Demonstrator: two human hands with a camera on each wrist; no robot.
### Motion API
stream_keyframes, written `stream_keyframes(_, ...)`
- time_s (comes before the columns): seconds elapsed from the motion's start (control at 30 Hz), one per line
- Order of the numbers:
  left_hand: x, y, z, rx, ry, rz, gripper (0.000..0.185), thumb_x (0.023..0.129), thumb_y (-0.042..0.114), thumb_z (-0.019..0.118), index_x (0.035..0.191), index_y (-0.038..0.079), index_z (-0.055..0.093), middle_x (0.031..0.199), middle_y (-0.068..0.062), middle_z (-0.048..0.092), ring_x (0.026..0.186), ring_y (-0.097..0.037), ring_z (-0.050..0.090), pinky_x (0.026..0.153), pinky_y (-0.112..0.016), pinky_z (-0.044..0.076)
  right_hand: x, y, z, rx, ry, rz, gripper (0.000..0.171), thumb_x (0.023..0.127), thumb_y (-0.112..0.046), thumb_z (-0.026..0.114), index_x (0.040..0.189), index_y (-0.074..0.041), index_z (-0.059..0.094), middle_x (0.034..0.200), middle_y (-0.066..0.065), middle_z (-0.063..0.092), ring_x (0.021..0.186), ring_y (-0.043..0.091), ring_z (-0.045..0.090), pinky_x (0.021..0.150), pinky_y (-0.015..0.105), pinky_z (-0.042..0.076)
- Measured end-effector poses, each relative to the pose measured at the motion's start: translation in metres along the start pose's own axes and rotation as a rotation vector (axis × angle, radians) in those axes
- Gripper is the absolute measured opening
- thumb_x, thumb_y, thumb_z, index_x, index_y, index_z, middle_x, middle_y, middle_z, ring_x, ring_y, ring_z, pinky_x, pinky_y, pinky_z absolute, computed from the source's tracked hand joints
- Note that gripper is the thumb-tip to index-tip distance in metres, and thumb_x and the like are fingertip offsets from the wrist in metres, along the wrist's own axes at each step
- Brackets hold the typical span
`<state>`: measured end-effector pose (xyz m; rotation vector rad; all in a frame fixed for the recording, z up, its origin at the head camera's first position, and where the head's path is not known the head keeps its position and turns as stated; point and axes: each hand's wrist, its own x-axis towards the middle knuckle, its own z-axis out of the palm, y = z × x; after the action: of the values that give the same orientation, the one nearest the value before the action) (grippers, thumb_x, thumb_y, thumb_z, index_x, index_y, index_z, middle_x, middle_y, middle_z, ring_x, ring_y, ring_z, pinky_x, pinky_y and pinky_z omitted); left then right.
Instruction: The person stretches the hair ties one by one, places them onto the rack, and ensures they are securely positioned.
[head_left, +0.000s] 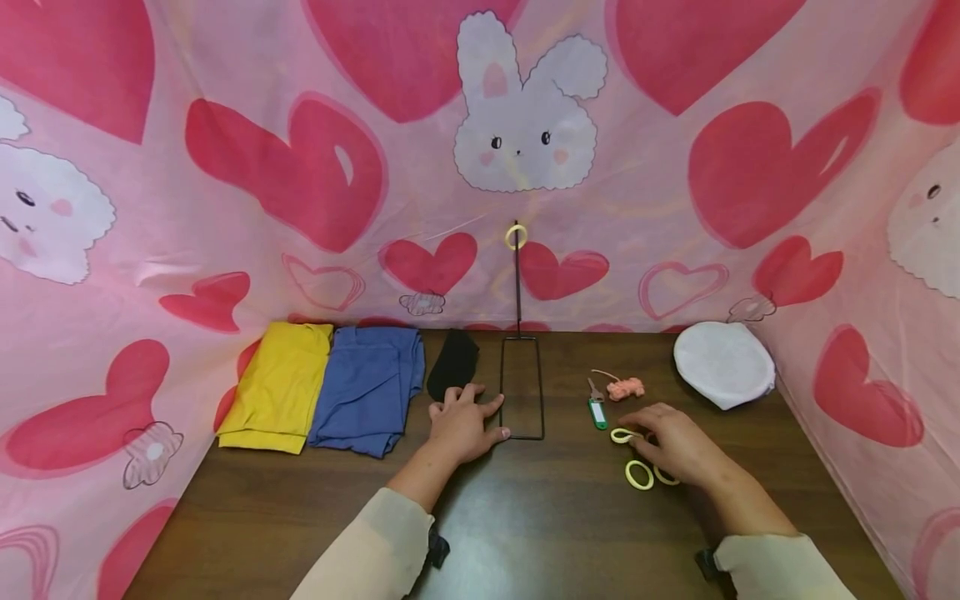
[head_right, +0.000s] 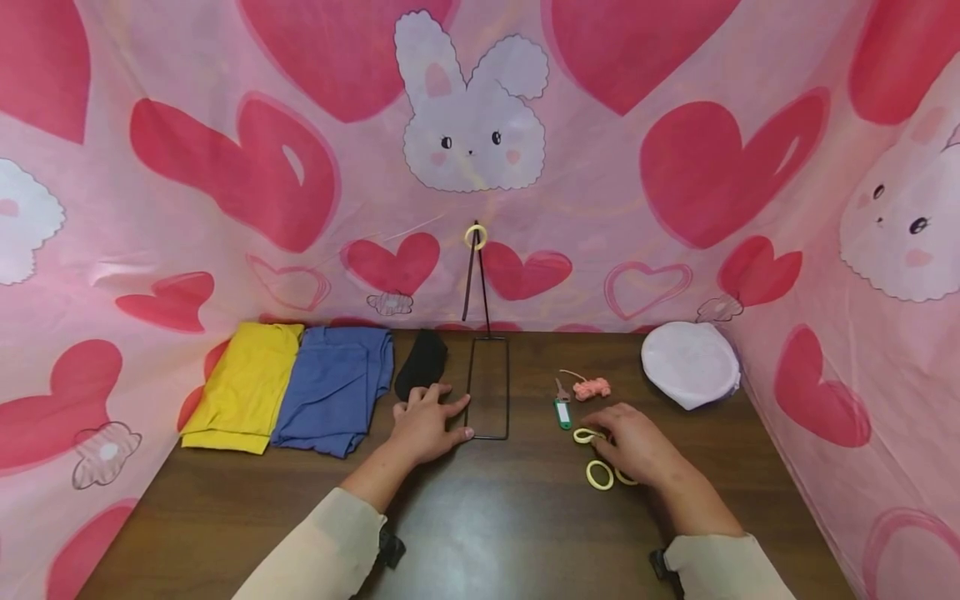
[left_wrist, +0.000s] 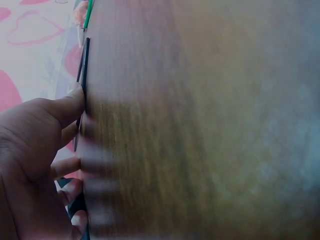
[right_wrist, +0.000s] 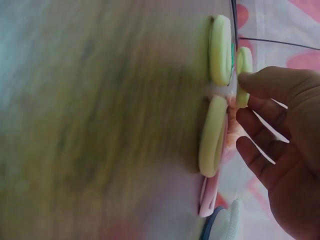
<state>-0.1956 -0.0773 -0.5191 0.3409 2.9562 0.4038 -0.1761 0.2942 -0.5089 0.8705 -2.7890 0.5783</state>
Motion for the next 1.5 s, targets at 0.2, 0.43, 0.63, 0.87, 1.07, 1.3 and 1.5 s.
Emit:
stream_keyframes(0.2,0.000,0.000,0.001,0.000,0.001,0.004,0.067,0.094,0.065,0.064,0.155,0.041,0.048,0.163,-0.001,0.036,0.142,-0.036,0.032,0.098,-0.061,0.031,0.004,-0.009,-0.002,0.030,0.054,-0.042,0.029,0.082,0.000,0.082,0.108,-0.012,0.078,0.100,-0.005,0.073,0.088,0.010,0.064,0.073,0.034,0.055)
stream_keyframes(0.43,0.000,0.000,0.001,-0.003,0.003,0.008,0.067,0.094,0.065,0.064,0.155,0.041,0.048,0.163,-0.002,0.036,0.142,-0.036,0.032,0.098,-0.061,0.031,0.014,-0.021,-0.005,0.036,0.143,-0.132,0.031,0.079,0.003,0.080,0.107,-0.010,0.077,0.103,-0.002,0.074,0.091,0.013,0.069,0.076,0.039,0.057)
stream_keyframes(0.63,0.001,0.000,0.002,-0.006,0.001,0.013,0.067,0.094,0.065,0.064,0.155,0.041,0.048,0.163,-0.001,0.036,0.143,-0.036,0.031,0.098,-0.061,0.031,0.024,-0.031,-0.010,0.043,0.202,-0.175,0.031,0.079,-0.001,0.082,0.108,-0.010,0.078,0.105,-0.003,0.074,0.095,0.016,0.072,0.080,0.035,0.057)
stream_keyframes(0.87,0.000,0.000,0.002,-0.010,0.004,0.013,0.067,0.094,0.065,0.064,0.154,0.041,0.049,0.163,-0.001,0.036,0.142,-0.037,0.031,0.097,-0.061,0.032,0.040,-0.048,-0.018,0.093,0.274,-0.262,0.035,0.076,0.002,0.084,0.108,-0.011,0.078,0.100,-0.005,0.074,0.092,0.015,0.071,0.089,0.033,0.053)
stream_keyframes(1.07,0.000,0.000,0.002,-0.004,-0.001,0.006,0.067,0.094,0.065,0.064,0.155,0.042,0.048,0.163,-0.001,0.035,0.142,-0.036,0.031,0.098,-0.062,0.031,0.053,-0.066,-0.026,0.149,0.302,-0.273,0.038,0.078,0.004,0.082,0.111,-0.015,0.077,0.108,-0.004,0.074,0.096,0.017,0.072,0.086,0.024,0.054)
stream_keyframes(1.3,0.001,0.000,0.003,-0.006,0.005,0.012,0.067,0.094,0.065,0.064,0.155,0.041,0.049,0.163,-0.002,0.036,0.142,-0.037,0.031,0.098,-0.062,0.031,0.072,-0.084,-0.033,0.195,0.341,-0.285,0.034,0.082,0.001,0.081,0.112,-0.015,0.077,0.108,-0.003,0.073,0.082,0.010,0.066,0.069,0.018,0.051)
stream_keyframes(1.5,0.001,-0.001,0.003,0.001,0.013,0.015,0.066,0.094,0.065,0.064,0.154,0.041,0.049,0.162,-0.002,0.037,0.141,-0.036,0.032,0.097,-0.061,0.031,0.087,-0.099,-0.042,0.221,0.380,-0.306,0.029,0.084,-0.002,0.080,0.111,-0.012,0.077,0.108,-0.001,0.073,0.078,0.015,0.062,0.070,0.020,0.048)
